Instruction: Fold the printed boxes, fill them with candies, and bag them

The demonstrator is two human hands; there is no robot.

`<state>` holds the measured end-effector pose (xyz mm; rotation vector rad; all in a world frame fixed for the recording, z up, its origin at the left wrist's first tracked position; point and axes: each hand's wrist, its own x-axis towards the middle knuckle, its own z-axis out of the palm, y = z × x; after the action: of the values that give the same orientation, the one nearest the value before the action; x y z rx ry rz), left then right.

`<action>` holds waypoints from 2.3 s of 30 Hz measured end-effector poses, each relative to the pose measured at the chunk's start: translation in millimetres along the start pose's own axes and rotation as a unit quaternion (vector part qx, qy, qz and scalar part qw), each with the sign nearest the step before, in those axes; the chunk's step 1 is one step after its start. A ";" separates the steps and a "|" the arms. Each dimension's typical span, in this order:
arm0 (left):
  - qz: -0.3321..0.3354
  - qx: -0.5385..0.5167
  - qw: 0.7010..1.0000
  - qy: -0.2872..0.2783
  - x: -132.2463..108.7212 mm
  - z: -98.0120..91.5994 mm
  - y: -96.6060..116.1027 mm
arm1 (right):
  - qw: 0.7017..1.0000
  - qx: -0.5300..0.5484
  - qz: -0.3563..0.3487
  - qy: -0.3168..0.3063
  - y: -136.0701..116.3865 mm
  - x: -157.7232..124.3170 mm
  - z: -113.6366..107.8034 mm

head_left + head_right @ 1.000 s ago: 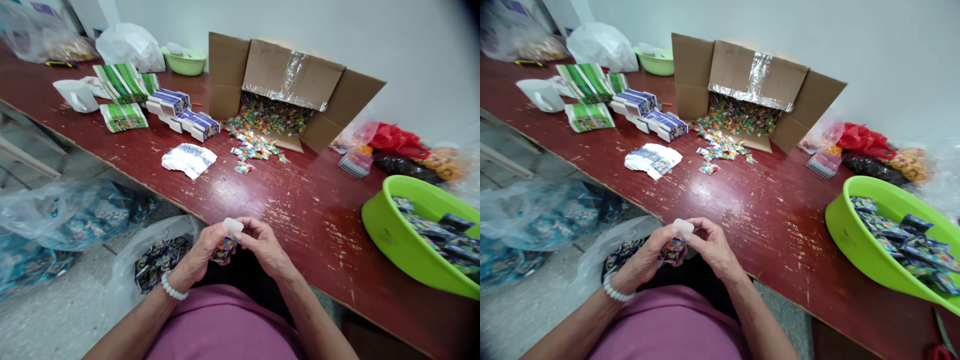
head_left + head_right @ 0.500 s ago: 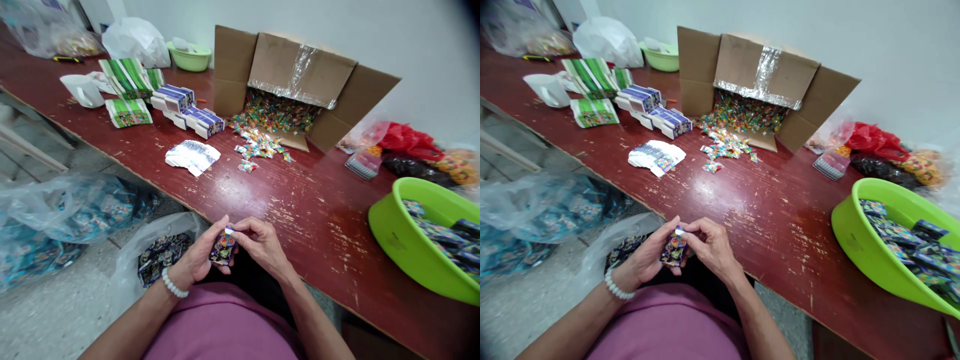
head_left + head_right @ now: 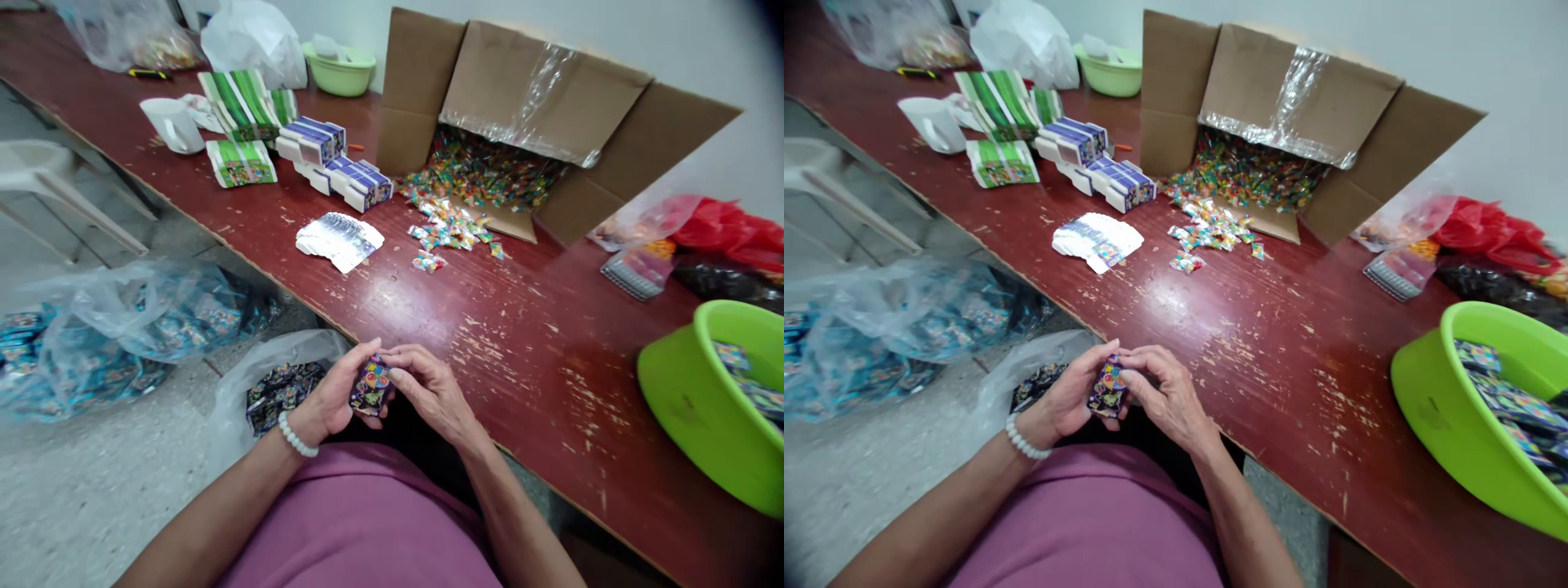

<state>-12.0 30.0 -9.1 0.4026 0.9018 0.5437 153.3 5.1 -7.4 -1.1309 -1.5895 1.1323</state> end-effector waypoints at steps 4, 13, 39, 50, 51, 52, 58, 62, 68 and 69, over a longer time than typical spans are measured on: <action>0.008 0.002 0.999 0.038 -7.9 -13.3 0.3 | 0.999 -0.027 -0.010 -0.019 2.3 0.3 11.3; 0.165 0.120 0.924 0.323 -52.0 -103.8 11.4 | 0.981 -0.036 0.104 0.163 39.7 14.8 -18.6; 0.265 0.510 0.629 0.523 94.9 -68.1 146.8 | 0.971 -0.113 0.022 0.208 56.9 13.8 -21.1; 0.281 0.293 0.909 0.094 -1.0 -28.9 34.2 | 0.910 0.309 0.171 0.219 24.5 21.8 -7.8; 0.238 0.276 0.930 0.039 -7.0 -27.6 24.3 | 0.908 0.327 0.155 0.212 20.6 21.2 -5.6; 0.192 0.264 0.945 -0.019 -11.1 -27.3 17.4 | 0.908 0.335 0.144 0.206 17.3 20.0 -3.8; 0.068 0.169 0.956 -0.231 -6.1 -28.3 10.0 | 0.957 0.248 0.121 0.084 -0.1 7.7 1.1; 0.045 0.106 0.950 -0.291 -1.5 -15.9 2.3 | 0.953 0.272 0.131 0.007 -12.5 3.6 4.2; 0.102 0.129 0.969 -0.186 -9.0 -3.6 5.5 | 0.939 0.318 0.132 0.019 -14.7 4.7 5.5; 0.104 0.133 0.972 -0.162 -10.0 -2.9 7.5 | 0.938 0.322 0.124 0.031 -14.6 5.3 5.6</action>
<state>-21.4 30.2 -0.4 0.8132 0.6192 0.5300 144.1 6.6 6.2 -0.9149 -0.9189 1.6100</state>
